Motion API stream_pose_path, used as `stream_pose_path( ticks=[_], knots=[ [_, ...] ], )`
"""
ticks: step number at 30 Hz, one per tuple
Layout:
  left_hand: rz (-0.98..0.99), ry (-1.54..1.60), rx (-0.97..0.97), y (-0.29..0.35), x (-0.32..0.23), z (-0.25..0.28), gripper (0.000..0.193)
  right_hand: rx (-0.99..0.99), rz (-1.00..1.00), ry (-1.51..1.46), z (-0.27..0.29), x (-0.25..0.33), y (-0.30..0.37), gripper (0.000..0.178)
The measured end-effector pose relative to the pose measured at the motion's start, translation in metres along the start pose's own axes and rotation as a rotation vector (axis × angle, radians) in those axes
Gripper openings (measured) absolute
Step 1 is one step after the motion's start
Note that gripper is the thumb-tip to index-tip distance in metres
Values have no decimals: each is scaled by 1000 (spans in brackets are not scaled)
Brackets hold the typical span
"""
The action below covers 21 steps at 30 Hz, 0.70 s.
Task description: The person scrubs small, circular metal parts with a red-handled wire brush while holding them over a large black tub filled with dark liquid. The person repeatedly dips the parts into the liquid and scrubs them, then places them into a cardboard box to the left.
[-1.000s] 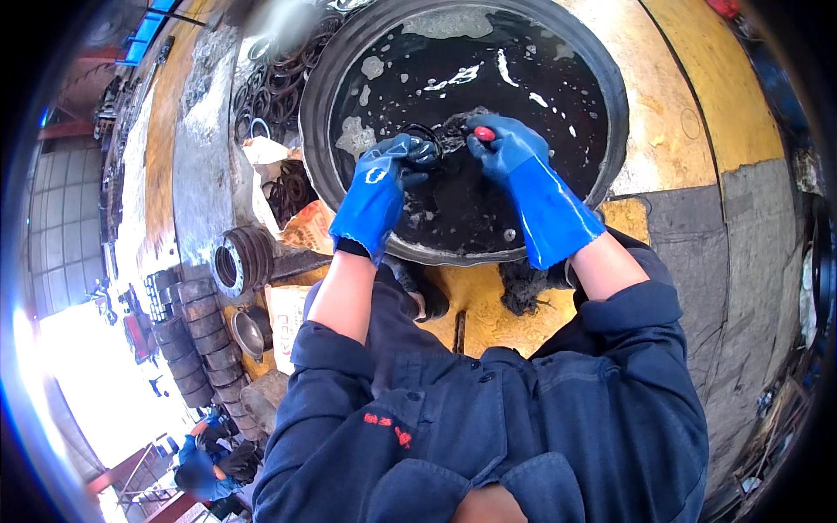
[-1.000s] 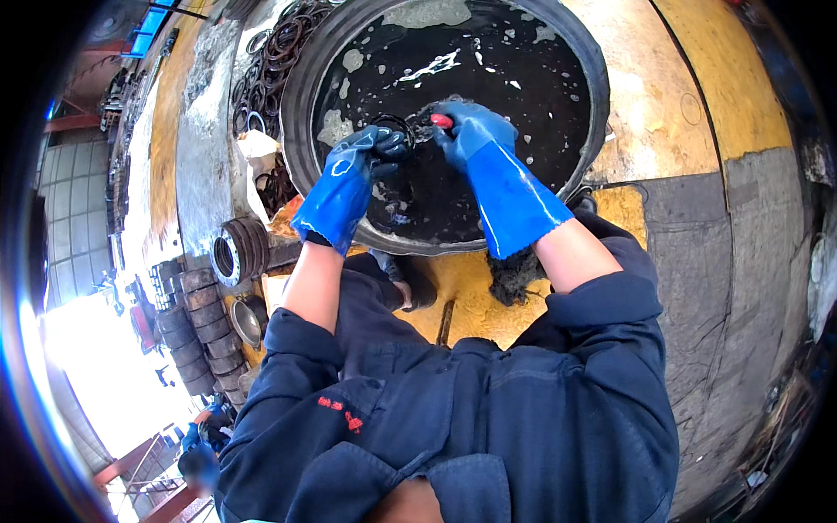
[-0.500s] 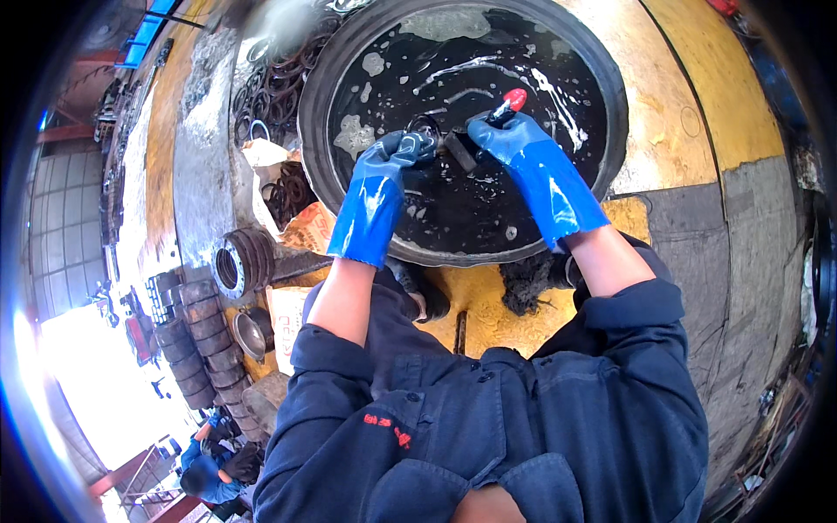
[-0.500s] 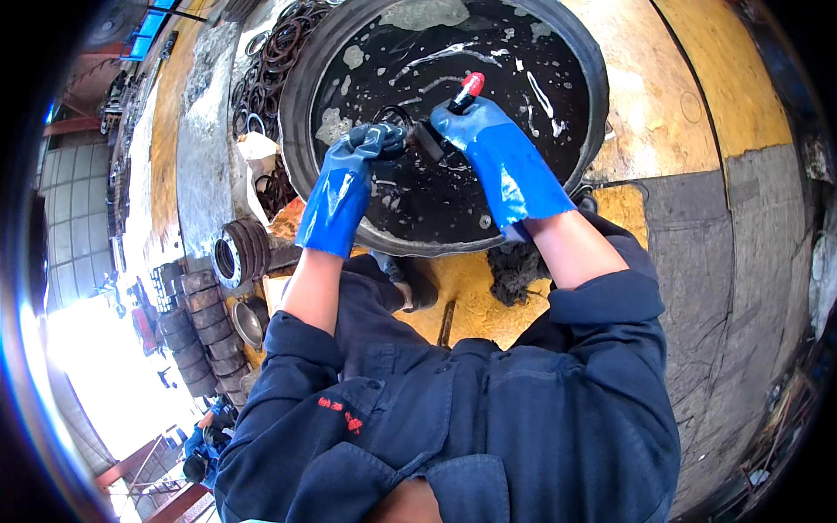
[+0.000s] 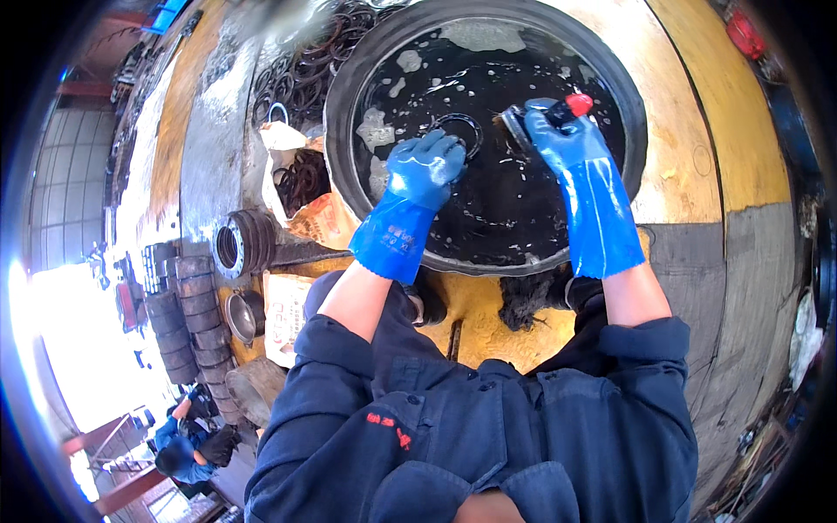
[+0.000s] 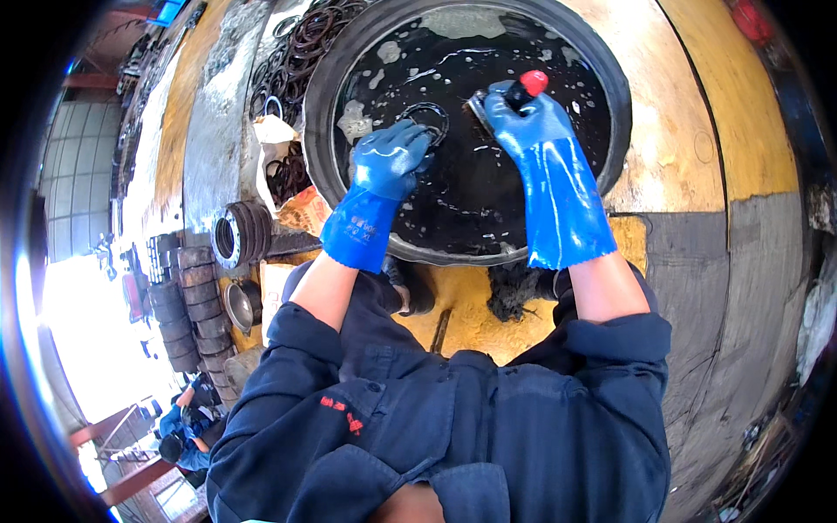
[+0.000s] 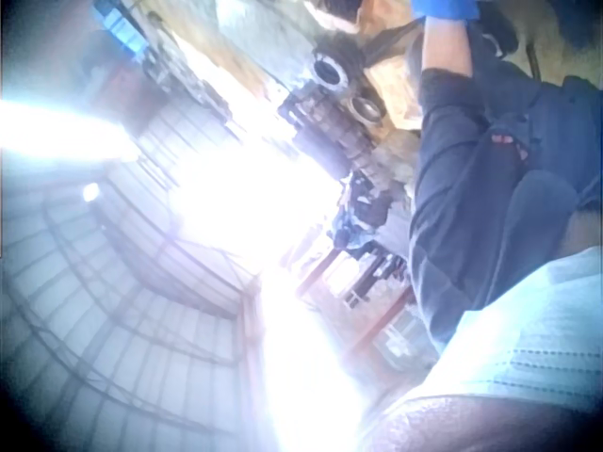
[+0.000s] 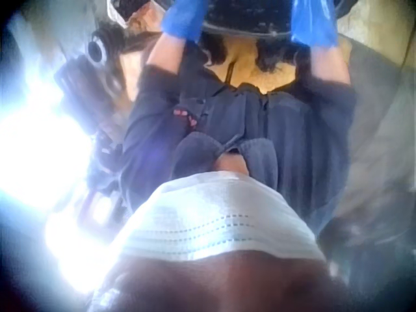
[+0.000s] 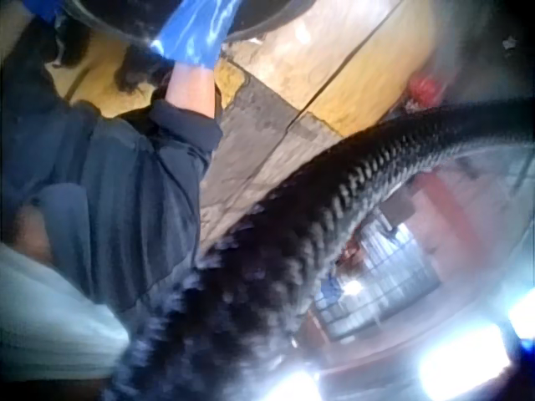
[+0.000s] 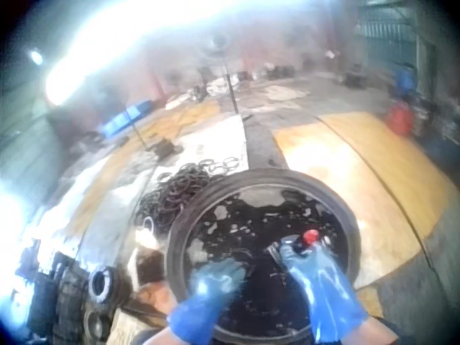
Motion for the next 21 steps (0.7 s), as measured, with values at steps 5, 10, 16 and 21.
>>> stream_pose_path(
  ticks=[5, 10, 16, 21],
  knots=[
    [-1, -17, -6, 6, 3, -2, 31, 0, 6, 25, -2, -5, -5, 33],
    [365, 347, -150, 10, 3, 1, 28, 3, 30, 53, -7, -6, -12, 34],
    [597, 413, -359, 39, 77, 39, 31, -2, 59, 78, -14, -1, -26, 34],
    [988, -77, -94, 66, 146, 125, 47, -17, 73, 74, -7, 5, -27, 35]
  ],
)
Point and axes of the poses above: each hand's wrist, its own y-axis away from the middle knuckle, its own z-axis out of the back of the hand, x = y × z, the point moved 1 cm from there along -y, towards the middle knuckle, and after that the axes turned 4 degrees about z, right-handed, at the moved point
